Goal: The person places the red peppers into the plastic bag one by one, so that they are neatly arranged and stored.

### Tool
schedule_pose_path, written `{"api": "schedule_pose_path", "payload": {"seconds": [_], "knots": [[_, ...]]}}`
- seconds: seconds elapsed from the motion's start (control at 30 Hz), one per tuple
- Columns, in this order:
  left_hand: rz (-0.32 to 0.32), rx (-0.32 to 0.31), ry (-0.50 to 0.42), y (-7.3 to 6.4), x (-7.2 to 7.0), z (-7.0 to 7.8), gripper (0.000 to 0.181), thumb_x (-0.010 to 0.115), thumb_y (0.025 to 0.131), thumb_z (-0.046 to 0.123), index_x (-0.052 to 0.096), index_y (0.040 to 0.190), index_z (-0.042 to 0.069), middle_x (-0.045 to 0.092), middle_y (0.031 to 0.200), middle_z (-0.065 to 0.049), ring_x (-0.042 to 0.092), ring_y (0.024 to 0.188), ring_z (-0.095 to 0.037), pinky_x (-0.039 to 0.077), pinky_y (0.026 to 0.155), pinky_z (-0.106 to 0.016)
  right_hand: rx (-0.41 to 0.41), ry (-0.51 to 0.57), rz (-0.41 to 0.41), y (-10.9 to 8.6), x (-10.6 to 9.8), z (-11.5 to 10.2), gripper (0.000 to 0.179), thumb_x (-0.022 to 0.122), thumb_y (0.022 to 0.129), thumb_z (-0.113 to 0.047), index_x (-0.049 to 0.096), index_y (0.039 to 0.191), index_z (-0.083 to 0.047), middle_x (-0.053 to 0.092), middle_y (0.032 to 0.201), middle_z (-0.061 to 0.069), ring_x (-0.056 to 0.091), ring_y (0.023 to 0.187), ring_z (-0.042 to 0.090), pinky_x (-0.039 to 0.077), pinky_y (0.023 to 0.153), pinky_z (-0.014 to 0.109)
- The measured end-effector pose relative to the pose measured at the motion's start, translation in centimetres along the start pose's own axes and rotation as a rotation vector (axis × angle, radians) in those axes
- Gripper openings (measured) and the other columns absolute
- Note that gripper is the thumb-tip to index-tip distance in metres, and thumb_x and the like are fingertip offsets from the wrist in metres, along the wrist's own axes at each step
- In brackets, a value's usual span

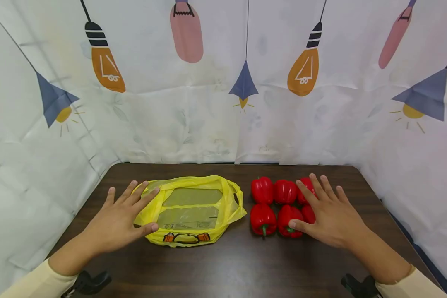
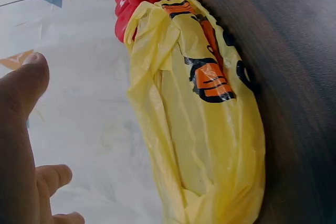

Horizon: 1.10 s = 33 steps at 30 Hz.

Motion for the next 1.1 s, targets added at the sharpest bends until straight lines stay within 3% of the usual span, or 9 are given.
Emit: {"api": "schedule_pose_path", "payload": {"seconds": [0.27, 0.8, 1.1], "knots": [[0.019, -0.037, -0.04, -0.5, 0.7, -0.8, 0.093, 0.046, 0.091, 0.08, 0.03, 0.163, 0.024, 0.022, 0.167, -0.017, 0.014, 0.153, -0.043, 0.004, 0.108, -0.078, 0.007, 0.005, 0.006, -0.3, 0.6, 0.4, 0.101, 0.059, 0.095, -0.066, 0.007, 0.166, -0.017, 0.0, 0.17, 0.018, -0.006, 0.153, 0.043, -0.007, 0.117, 0.062], [0.087, -0.107, -0.117, -1.7, 2.0, -2.3, 0.094, 0.065, 0.09, 0.067, 0.034, 0.161, 0.015, 0.026, 0.163, -0.027, 0.023, 0.147, -0.052, 0.012, 0.105, -0.08, -0.018, 0.011, 0.051, -1.2, 1.4, 1.1, 0.102, 0.062, 0.092, -0.065, 0.016, 0.165, -0.011, 0.009, 0.169, 0.022, 0.001, 0.154, 0.044, -0.008, 0.119, 0.056], [0.159, -0.181, -0.197, -2.4, 2.8, -3.2, 0.095, 0.075, 0.088, 0.055, 0.037, 0.155, 0.0, 0.028, 0.158, -0.034, 0.028, 0.141, -0.058, 0.021, 0.104, -0.078, -0.024, 0.022, 0.074, -1.7, 2.0, 1.6, 0.102, 0.066, 0.092, -0.061, 0.015, 0.165, -0.013, 0.007, 0.17, 0.019, 0.003, 0.154, 0.042, -0.005, 0.121, 0.052]]}}
Point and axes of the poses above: each hand's wrist, its own y-axis towards the middle knuckle, its own x-axis out of the palm, z = x × y, the point moved 5 cm from there along y, towards the middle knuckle
